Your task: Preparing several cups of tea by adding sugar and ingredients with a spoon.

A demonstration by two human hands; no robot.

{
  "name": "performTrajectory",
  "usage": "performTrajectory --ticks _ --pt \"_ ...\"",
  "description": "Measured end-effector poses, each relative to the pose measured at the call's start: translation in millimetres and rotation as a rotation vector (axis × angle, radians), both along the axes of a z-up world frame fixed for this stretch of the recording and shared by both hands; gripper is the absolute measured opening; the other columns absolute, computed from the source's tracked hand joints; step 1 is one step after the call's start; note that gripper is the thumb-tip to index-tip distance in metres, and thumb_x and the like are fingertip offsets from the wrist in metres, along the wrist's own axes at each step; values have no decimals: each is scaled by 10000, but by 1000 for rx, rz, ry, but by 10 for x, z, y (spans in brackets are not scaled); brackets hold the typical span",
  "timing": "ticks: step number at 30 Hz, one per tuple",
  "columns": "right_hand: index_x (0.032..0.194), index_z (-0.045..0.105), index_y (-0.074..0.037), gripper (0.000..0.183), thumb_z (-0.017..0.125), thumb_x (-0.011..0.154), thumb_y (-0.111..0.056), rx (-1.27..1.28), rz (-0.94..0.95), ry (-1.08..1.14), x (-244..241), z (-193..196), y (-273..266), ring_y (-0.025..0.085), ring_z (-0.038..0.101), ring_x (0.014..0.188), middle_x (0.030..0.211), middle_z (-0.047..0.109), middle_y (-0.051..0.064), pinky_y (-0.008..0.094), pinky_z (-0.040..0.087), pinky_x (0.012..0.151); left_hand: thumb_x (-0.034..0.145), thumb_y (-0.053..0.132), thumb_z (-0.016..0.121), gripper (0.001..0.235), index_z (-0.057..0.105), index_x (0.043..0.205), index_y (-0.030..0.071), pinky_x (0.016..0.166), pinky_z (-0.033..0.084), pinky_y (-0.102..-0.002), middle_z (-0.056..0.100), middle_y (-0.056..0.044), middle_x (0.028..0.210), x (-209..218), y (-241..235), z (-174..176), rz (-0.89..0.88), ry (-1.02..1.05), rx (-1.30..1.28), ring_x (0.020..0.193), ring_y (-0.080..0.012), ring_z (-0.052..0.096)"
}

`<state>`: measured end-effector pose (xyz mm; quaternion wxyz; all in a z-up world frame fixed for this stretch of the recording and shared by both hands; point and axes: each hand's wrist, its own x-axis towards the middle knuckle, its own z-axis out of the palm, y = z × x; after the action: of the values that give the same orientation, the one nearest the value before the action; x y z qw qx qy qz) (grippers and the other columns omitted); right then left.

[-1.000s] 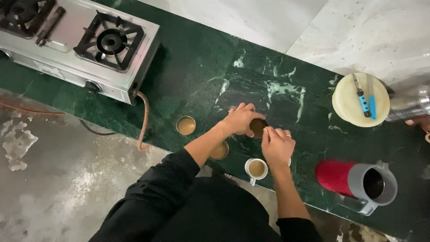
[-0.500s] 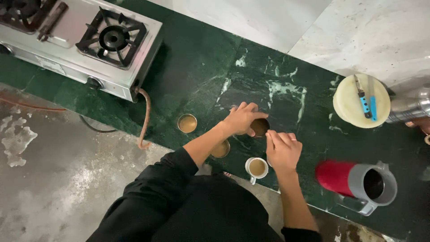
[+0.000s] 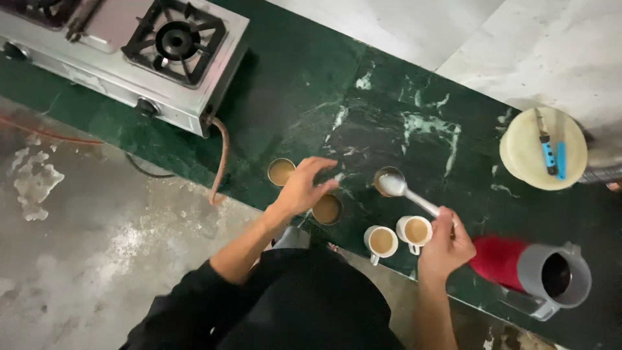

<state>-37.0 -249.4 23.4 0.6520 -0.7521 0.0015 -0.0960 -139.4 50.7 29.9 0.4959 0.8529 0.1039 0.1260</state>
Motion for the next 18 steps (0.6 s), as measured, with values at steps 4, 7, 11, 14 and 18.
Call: performTrajectory --ticks 4,7,11,14,18 --pt "986 770 11 197 664 1029 -149 -154 169 -17 -277 25 151 93 474 464 610 597 41 285 281 440 837 275 838 626 611 1391 93 1112 449 -421 613 -125 1399 -426 -21 -118 54 35 -19 1311 -337 577" --pt "997 767 5 171 675 1003 -139 -372 437 -300 -534 442 610 84 546 590 722 655 34 279 389 478 690 259 909 860 537 1448 97 1138 407 -460 551 -153 1441 -562 -91 -252 -18 52 55 1353 -368 499" --pt "950 748 -32 87 717 917 -106 -561 664 -609 -609 407 929 185 582 656 746 653 49 352 436 561 579 293 961 1133 369 1529 117 1110 378 -517 509 -135 1483 -554 -212 -283 -87 155 123 1389 -381 413" --pt "923 731 -72 56 739 877 -105 -622 826 -665 -623 400 1095 244 614 689 761 653 44 386 463 586 610 280 951 1163 316 1573 130 1127 361 -534 533 -78 1504 -540 -238 -311 -86 164 91 1415 -370 406" --pt "916 716 -88 50 742 880 -111 -632 909 -696 -582 369 1204 274 605 699 780 658 40 412 468 597 692 233 914 1108 300 1610 142 1133 351 -541 581 5 1512 -531 -257 -302 -68 174 67 1439 -345 417"
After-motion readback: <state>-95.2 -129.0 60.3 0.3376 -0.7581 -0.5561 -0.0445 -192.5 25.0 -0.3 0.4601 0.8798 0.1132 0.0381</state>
